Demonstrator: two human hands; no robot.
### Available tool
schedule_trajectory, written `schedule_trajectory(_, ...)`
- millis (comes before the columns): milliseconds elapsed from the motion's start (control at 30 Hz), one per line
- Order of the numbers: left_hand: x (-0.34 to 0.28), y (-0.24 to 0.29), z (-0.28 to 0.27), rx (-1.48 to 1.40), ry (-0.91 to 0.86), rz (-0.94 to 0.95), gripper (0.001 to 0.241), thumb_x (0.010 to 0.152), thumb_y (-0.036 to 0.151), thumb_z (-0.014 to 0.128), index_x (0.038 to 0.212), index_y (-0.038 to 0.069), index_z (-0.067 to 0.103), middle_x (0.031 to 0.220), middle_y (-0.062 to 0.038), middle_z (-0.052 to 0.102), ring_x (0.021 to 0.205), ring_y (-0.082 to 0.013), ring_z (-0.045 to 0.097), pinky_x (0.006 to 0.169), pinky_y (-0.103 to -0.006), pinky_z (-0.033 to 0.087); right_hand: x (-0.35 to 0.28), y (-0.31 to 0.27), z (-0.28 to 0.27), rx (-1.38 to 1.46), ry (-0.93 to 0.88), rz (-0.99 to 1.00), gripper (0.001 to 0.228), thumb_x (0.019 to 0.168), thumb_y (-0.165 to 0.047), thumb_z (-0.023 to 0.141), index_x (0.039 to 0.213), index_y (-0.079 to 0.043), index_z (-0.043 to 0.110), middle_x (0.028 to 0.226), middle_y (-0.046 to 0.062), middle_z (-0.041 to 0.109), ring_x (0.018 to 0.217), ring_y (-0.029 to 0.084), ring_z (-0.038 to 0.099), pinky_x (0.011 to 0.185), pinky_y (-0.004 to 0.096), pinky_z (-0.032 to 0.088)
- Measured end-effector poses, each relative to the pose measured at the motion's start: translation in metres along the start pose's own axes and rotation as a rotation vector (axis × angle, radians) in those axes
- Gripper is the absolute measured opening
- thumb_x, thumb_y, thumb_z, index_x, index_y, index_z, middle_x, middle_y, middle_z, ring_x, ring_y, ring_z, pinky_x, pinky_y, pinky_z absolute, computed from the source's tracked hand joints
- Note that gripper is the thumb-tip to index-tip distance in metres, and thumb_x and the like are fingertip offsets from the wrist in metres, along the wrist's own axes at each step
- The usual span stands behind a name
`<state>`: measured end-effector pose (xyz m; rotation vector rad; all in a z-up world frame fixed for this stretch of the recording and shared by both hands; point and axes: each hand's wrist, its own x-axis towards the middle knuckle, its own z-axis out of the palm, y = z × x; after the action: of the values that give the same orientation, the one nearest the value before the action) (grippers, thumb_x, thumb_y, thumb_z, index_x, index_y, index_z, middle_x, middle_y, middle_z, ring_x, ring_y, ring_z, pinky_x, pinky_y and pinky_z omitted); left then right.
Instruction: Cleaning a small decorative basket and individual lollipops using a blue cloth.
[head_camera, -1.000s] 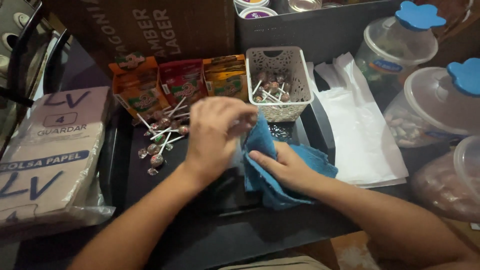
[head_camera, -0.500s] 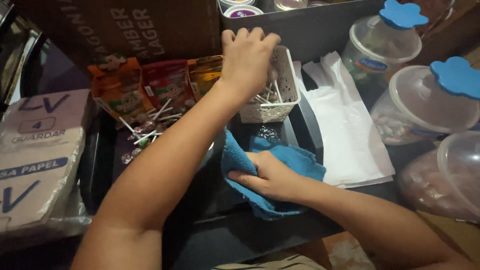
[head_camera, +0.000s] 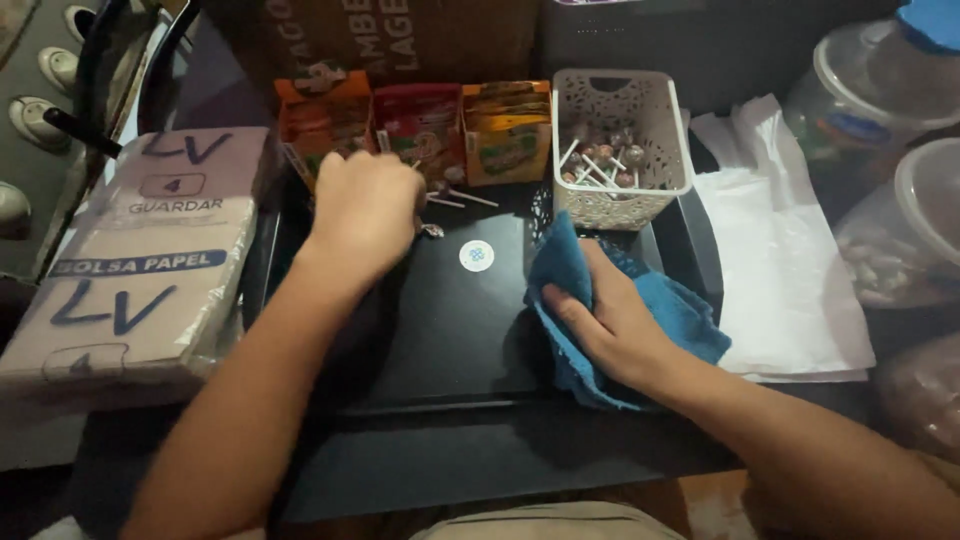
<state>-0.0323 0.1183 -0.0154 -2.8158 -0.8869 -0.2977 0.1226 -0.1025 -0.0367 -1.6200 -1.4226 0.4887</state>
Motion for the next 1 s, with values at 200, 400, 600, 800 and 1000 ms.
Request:
schedule_trajectory(200,-0.01,0.01,0.034,0.113,0.19,-0.038,0.008,0.061,0.009,0.071,0.062,0.012,0.064,0.062,-0.006,0.056,0.059,-0.0263,0.057,0.062,-0.0406,0.033,0.001,-0.002,0.0,-0.012,-0.007,0.002,0.037,0.09,-0.029,0.054,0.114,-0.001,0.055,0.093,0.019,0.061,0.09,0.035,0.062,0.081,0.046,0.048)
schedule_trajectory(400,-0.016,0.044,-0.037,-0.008,0.054,0.062,0.013,0.081,0.025,0.063,0.075,0.015,0.064,0.065,-0.005,0.063,0.064,-0.0286,0.066,0.056,-0.0425,0.046,0.002,-0.002,-0.003,-0.044,0.055,-0.135,0.041,0.092,-0.027,0.053,0.124,-0.002,0.048,0.117,0.02,0.052,0.113,0.038,0.051,0.097,0.05,0.039)
schedule_trajectory(600,-0.034,0.094,-0.063,-0.696,-0.441,0.159,0.027,0.086,0.019,0.055,0.107,0.005,0.064,0.097,-0.02,0.069,0.095,-0.0441,0.063,0.077,-0.0539,0.052,0.0,-0.009,-0.003,0.095,-0.006,-0.207,0.059,0.098,-0.034,0.031,0.14,0.006,0.02,0.142,0.028,0.032,0.131,0.044,0.033,0.106,0.058,0.024)
schedule_trajectory(800,-0.04,0.106,-0.062,-1.219,-0.095,-0.008,0.043,0.071,0.005,0.068,0.109,0.012,0.047,0.085,-0.022,0.071,0.09,-0.0427,0.068,0.075,-0.048,0.055,-0.003,0.008,-0.005,0.266,-0.066,-0.262,0.076,0.079,-0.004,0.066,0.143,0.002,0.026,0.147,0.023,0.033,0.135,0.038,0.032,0.11,0.052,0.025)
schedule_trajectory(1000,-0.043,0.111,-0.062,-1.424,-0.019,0.042,0.042,0.073,-0.009,0.059,0.11,0.01,0.05,0.078,-0.018,0.072,0.085,-0.0362,0.072,0.075,-0.0432,0.057,-0.001,0.009,-0.007,0.313,-0.063,-0.276,0.057,0.086,-0.002,0.055,0.134,-0.003,0.024,0.13,0.018,0.039,0.113,0.028,0.045,0.094,0.046,0.035)
